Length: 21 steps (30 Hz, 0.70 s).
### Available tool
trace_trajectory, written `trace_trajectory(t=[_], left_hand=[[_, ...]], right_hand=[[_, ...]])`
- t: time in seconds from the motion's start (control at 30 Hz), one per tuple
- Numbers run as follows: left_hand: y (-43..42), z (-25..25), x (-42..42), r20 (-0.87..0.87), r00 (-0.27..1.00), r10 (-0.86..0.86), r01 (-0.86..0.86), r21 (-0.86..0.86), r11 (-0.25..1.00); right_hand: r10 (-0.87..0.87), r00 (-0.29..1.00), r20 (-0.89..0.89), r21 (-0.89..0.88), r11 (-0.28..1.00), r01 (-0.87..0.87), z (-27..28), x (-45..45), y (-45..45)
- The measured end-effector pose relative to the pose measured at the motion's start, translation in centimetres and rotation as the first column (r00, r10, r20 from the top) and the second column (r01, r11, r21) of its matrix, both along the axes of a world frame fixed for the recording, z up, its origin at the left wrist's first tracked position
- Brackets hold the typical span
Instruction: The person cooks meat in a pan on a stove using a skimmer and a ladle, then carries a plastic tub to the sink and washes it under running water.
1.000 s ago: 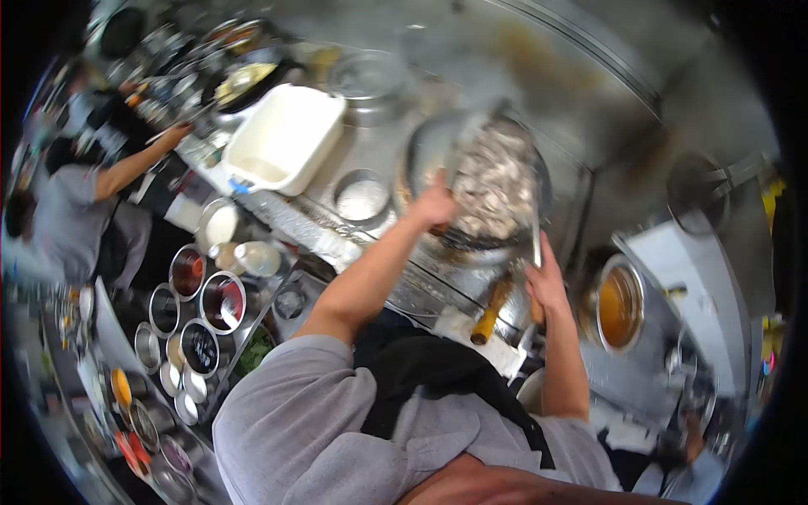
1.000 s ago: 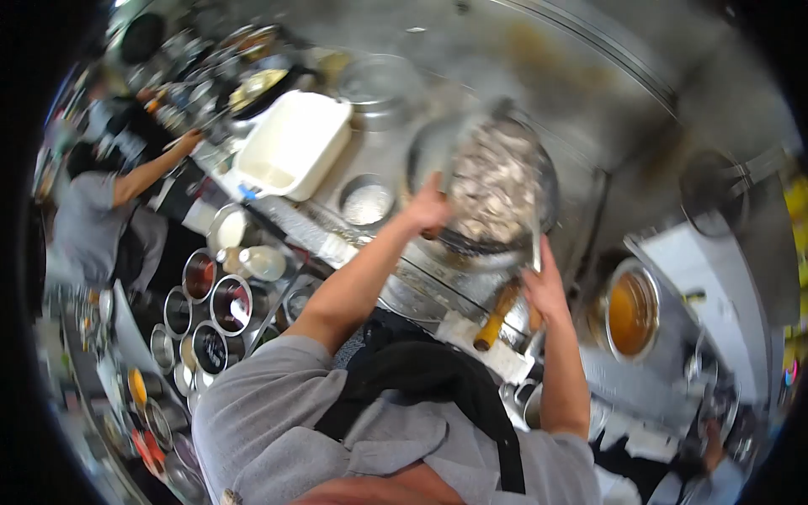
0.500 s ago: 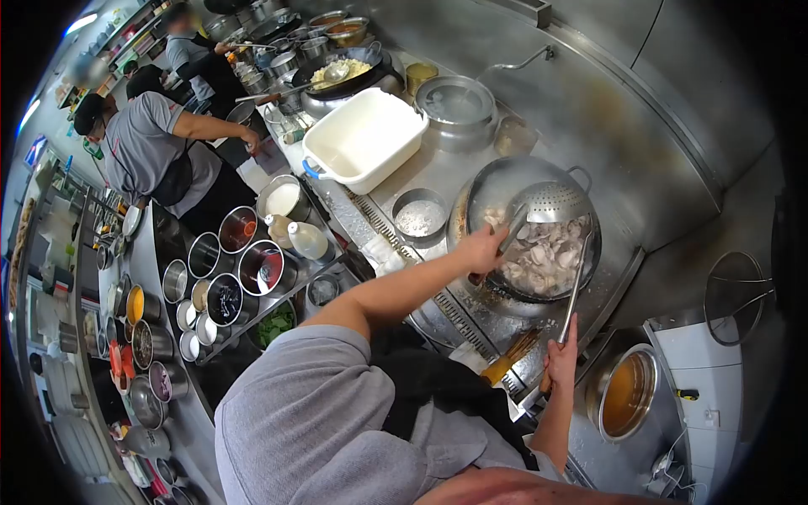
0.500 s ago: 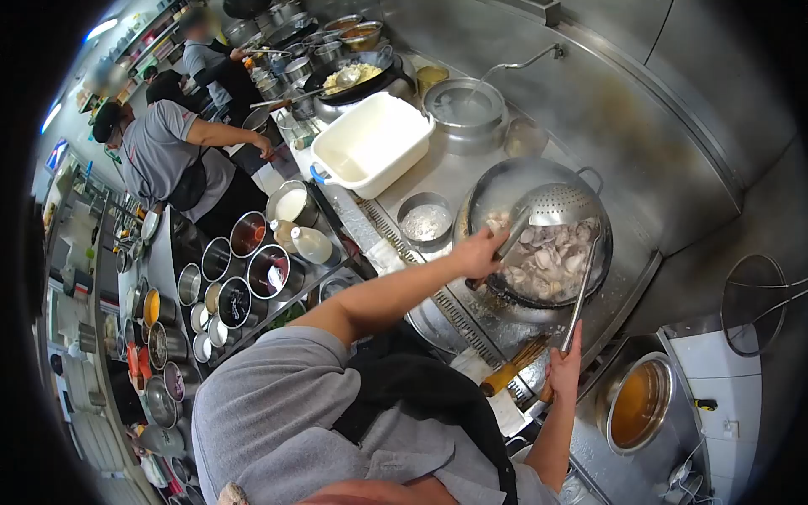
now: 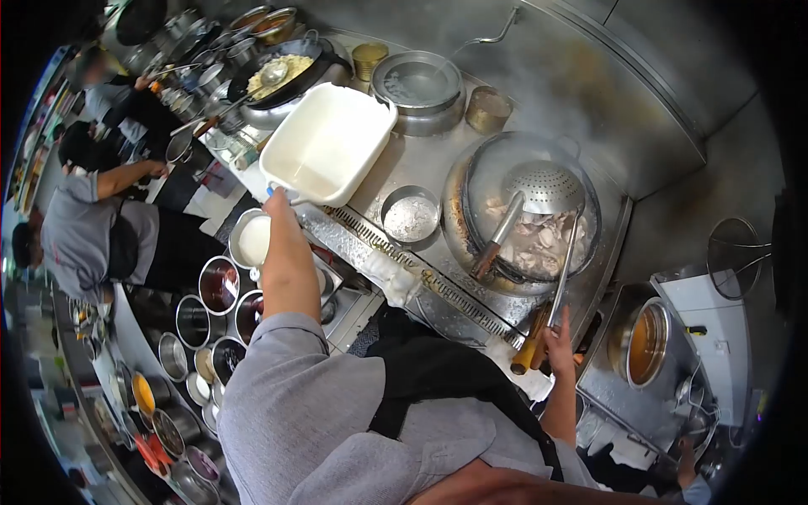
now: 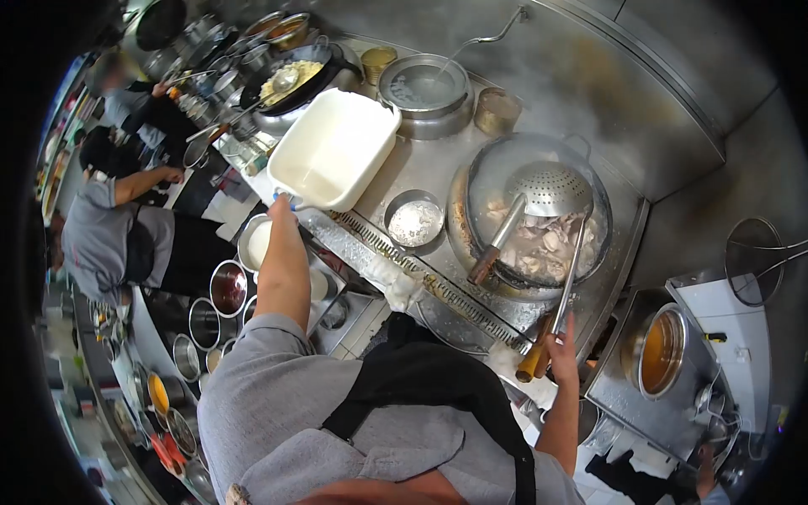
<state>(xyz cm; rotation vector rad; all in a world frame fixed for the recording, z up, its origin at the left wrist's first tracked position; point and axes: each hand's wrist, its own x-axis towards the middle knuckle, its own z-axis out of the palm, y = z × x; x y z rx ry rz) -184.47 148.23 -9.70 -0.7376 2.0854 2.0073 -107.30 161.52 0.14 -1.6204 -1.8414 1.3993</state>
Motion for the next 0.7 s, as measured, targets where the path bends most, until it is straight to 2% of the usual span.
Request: trace_trajectory(t=[0.03,0.07,0.1,0.13,0.17,0.2,0.23,0.3,0.4,0.47,0.53,0.57,0.6,0.67,0.7], left_hand=[[0.3,2.5,1.1,0.206,0.976,-0.07,0.075,-0.018,0.997],[0.9,1.3,-0.2,0.216,0.972,-0.09,0.096,-0.02,0.995],[1.3,-0.9,-1.7,0.168,0.986,-0.018,-0.027,0.264,0.964],[1.8,-2.6,-2.5,0.15,0.986,0.07,-0.14,0.526,0.839],[2.1,-0.7,-1.4,0.117,0.992,0.045,-0.101,0.532,0.841],[2.1,-0.4,-2.2,0.032,0.998,-0.06,0.031,0.563,0.826],[3.0,1.4,-2.1,0.025,0.996,-0.09,0.061,0.557,0.828],[4.2,6.0,-1.4,-0.043,0.995,-0.092,0.101,0.489,0.866],[4.9,7.5,-3.8,-0.323,0.94,-0.106,0.244,0.426,0.871],[4.1,9.8,-3.0,-0.508,0.84,-0.191,0.402,0.344,0.848],[2.7,17.2,2.8,-0.526,0.813,-0.249,0.434,0.264,0.861],[1.2,16.1,1.2,-0.568,0.768,-0.296,0.499,0.24,0.833],[-0.1,17.2,1.3,-0.61,0.728,-0.312,0.517,0.191,0.835],[-3.5,20.4,2.2,-0.685,0.65,-0.328,0.579,0.167,0.798],[-4.6,23.3,4.7,-0.726,0.64,-0.252,0.584,0.248,0.773]], right_hand=[[-0.071,0.994,-0.08,0.005,0.997,0.072,-1.0,1.0,-0.4],[-0.146,0.988,0.046,0.13,0.982,0.139,-1.4,2.0,-0.9],[-0.164,0.986,0.024,0.1,0.982,0.161,-2.4,4.5,-1.2],[-0.18,0.984,0.003,0.07,0.981,0.18,-3.2,7.0,-2.1],[-0.197,0.98,0.015,0.071,0.978,0.195,-2.8,8.4,-3.7],[-0.291,0.954,0.072,-0.001,0.957,0.291,-2.3,9.4,-5.5],[-0.379,0.916,0.132,-0.069,0.918,0.389,-1.9,10.1,-7.4],[-0.443,0.883,0.156,-0.108,0.881,0.461,-2.3,11.3,-11.5],[-0.515,0.836,0.191,-0.198,0.814,0.546,-2.3,9.8,-15.2],[-0.54,0.805,0.243,-0.278,0.757,0.592,-2.7,8.5,-17.2],[-0.503,0.846,0.177,-0.292,0.794,0.533,-3.5,8.5,-18.9],[-0.483,0.856,0.182,-0.285,0.808,0.516,-4.2,9.2,-19.5],[-0.491,0.852,0.181,-0.289,0.801,0.524,-4.0,9.7,-20.1],[-0.51,0.85,0.127,-0.321,0.79,0.522,-3.2,10.5,-21.1],[-0.517,0.847,0.123,-0.314,0.79,0.527,-3.8,12.0,-22.1]])
